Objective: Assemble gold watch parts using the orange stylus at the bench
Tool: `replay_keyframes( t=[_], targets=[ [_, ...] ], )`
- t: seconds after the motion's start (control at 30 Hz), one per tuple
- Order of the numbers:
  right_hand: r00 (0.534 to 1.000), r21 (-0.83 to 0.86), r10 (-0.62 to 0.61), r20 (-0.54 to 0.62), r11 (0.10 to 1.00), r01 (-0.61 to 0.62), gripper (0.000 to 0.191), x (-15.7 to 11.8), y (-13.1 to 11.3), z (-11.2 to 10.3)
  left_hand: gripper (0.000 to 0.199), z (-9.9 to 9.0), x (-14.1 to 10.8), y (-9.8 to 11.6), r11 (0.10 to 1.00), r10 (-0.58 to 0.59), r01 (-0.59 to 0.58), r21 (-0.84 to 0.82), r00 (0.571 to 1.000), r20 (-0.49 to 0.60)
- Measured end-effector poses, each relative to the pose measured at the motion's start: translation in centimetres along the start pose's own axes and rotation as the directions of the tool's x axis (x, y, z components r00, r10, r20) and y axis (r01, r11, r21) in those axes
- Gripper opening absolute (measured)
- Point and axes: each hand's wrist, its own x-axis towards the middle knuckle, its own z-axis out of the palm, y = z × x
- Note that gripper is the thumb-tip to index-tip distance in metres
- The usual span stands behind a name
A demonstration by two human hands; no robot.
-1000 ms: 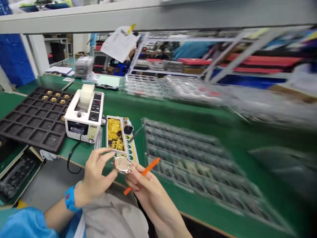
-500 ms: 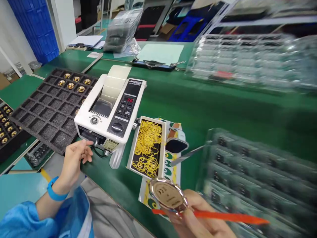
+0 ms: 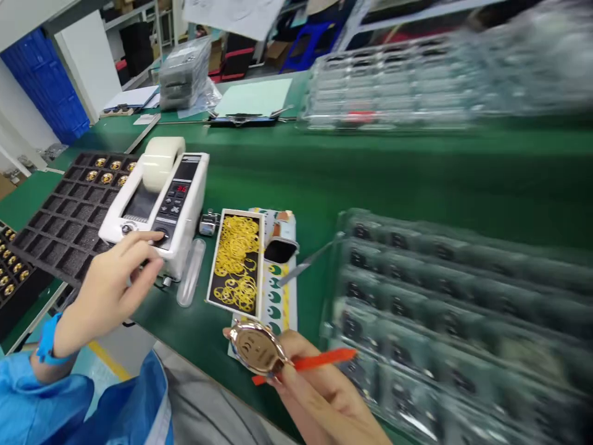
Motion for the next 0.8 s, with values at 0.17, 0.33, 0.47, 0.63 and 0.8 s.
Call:
replay_keyframes(
  t=[0.17,0.33,0.47,0.63,0.8],
  targets=[
    [0.998,0.037,-0.043,-0.05,0.998,0.045,0.041,-0.4,-0.7,-0.3,0.021,2.4,-0.2,1.9,0.9,0.042,-0.008,-0.436,0.997,0.068],
    [0.997,0.055,-0.066,-0.048,0.996,0.069,0.039,-1.0,-0.6,-0.7,0.023,6.4,-0.3,3.9,0.761,0.13,0.177,-0.624,0.901,0.415],
    [0.991,0.057,-0.12,-0.053,0.991,0.123,0.036,-2.3,-0.7,-0.5,0.023,7.8,-0.6,4.7,0.766,0.173,0.168,-0.62,0.876,0.45],
    [0.984,-0.001,-0.177,0.0,0.984,0.177,0.039,-3.6,-0.6,-0.5,0.023,7.7,-1.2,4.8,0.779,0.186,0.132,-0.613,0.885,0.427],
    [0.97,-0.059,-0.219,0.106,0.972,0.226,0.037,-4.1,-0.4,-0.4,0.022,7.2,-1.7,4.9,0.79,0.206,0.127,-0.6,0.867,0.454]
  ],
)
